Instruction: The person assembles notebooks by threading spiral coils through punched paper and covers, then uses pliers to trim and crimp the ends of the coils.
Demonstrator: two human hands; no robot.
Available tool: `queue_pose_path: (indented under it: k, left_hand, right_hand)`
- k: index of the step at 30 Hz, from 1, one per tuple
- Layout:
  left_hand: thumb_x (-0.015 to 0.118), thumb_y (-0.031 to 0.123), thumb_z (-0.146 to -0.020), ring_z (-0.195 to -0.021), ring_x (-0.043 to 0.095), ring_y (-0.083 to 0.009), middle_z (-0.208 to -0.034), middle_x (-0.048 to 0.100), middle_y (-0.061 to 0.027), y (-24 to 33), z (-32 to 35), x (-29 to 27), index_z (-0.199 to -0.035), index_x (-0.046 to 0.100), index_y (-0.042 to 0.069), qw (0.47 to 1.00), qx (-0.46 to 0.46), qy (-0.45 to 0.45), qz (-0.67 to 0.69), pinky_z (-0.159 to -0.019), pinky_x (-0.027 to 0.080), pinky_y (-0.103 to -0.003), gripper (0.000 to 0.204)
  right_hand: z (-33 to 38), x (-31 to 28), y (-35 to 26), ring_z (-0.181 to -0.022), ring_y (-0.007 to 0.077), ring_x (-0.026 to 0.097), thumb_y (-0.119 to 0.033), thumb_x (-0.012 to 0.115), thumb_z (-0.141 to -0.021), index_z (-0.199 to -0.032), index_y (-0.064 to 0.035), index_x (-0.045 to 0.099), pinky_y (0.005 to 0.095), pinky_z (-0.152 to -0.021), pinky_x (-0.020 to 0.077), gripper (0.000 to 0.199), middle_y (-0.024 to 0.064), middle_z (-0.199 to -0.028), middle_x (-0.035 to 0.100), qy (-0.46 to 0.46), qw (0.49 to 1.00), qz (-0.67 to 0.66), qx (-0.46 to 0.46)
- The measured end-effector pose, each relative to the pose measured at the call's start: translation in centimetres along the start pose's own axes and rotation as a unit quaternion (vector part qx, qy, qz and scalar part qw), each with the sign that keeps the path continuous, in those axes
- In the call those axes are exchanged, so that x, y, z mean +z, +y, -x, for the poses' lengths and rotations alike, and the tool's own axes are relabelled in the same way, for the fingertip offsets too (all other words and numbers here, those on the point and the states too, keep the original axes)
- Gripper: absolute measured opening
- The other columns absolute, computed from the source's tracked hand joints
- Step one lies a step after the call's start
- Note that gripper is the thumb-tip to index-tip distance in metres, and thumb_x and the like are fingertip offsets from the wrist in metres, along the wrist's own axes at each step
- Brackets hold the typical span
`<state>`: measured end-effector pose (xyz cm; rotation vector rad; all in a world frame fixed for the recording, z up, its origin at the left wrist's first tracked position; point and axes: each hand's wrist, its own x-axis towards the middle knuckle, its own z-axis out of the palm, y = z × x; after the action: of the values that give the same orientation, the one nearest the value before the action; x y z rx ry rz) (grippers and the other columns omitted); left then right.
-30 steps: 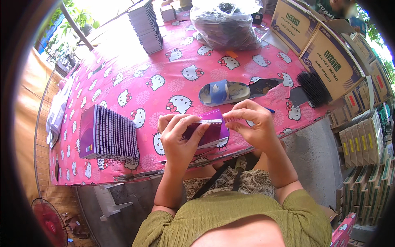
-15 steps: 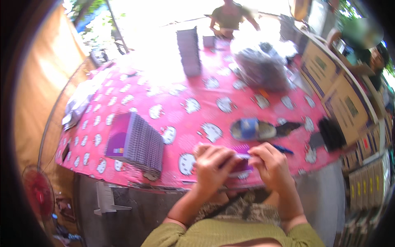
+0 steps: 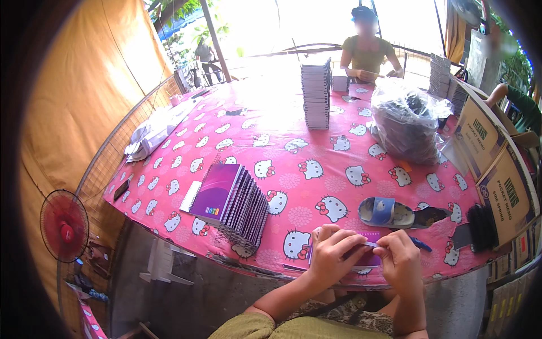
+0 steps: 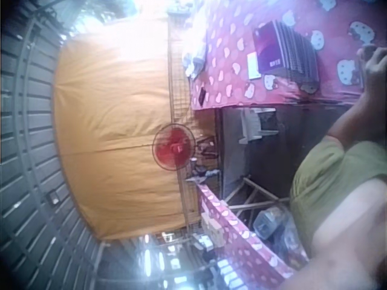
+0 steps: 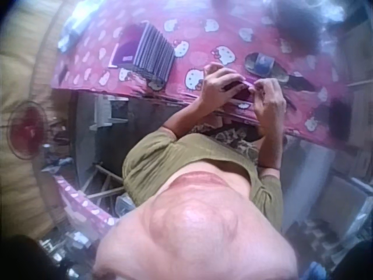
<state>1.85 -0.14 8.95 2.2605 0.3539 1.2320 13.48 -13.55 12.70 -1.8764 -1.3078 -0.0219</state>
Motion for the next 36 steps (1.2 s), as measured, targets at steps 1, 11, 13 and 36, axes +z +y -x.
queue_pose_path:
  k: [1, 11, 13, 36]
  left_hand:
    - [0.082, 0.019, -0.070, -0.084, 0.053, -0.0187, -0.087, 0.068, 0.0042, 0.0, -0.1, -0.1, -0.089, 0.073, 0.017, 1.000, 0.002, -0.004, -0.002, -0.082, 0.036, -0.033, 0.021]
    - [0.082, 0.020, -0.070, -0.084, 0.052, -0.0182, -0.087, 0.069, 0.0049, 0.1, -0.1, -0.5, -0.090, 0.073, 0.017, 1.000, 0.006, -0.016, -0.005, -0.081, 0.036, -0.032, 0.022]
    - [0.083, 0.020, -0.070, -0.084, 0.053, -0.0182, -0.087, 0.069, 0.0045, 0.0, -0.1, -0.8, -0.091, 0.073, 0.017, 1.000, 0.010, -0.028, -0.006, -0.081, 0.036, -0.032, 0.024]
    - [0.088, 0.012, -0.062, -0.089, 0.063, -0.0198, -0.085, 0.062, -0.0054, 0.6, -0.5, -0.3, -0.093, 0.067, 0.007, 0.993, -0.104, -0.032, 0.044, -0.074, 0.054, -0.033, 0.038]
  right_hand:
    - [-0.3, -0.2, -0.3, -0.076, 0.0313, 0.060, -0.013, 0.074, -0.076, -0.086, -0.0013, 0.062, 0.0390, -0.061, 0.0470, 0.020, 0.0134, -0.082, 0.058, 0.005, 1.000, 0.007, -0.012]
    - [-1.2, -1.6, 2.5, -0.084, 0.0345, 0.062, -0.005, 0.067, -0.079, -0.090, -0.0002, 0.063, 0.0417, -0.071, 0.0497, 0.012, 0.0149, -0.087, 0.062, -0.038, 0.997, -0.032, -0.056]
    - [-3.8, -3.1, 6.1, -0.089, 0.0358, 0.063, -0.009, 0.068, -0.079, -0.095, -0.0001, 0.063, 0.0431, -0.076, 0.0507, 0.019, 0.0153, -0.091, 0.063, -0.017, 0.999, 0.028, -0.042]
    - [-4.8, -2.2, 11.0, -0.077, 0.0099, 0.060, -0.003, 0.074, -0.071, -0.086, -0.0002, 0.062, 0.0270, -0.073, 0.0490, 0.019, 0.0034, -0.079, 0.065, -0.107, 0.966, -0.232, -0.031]
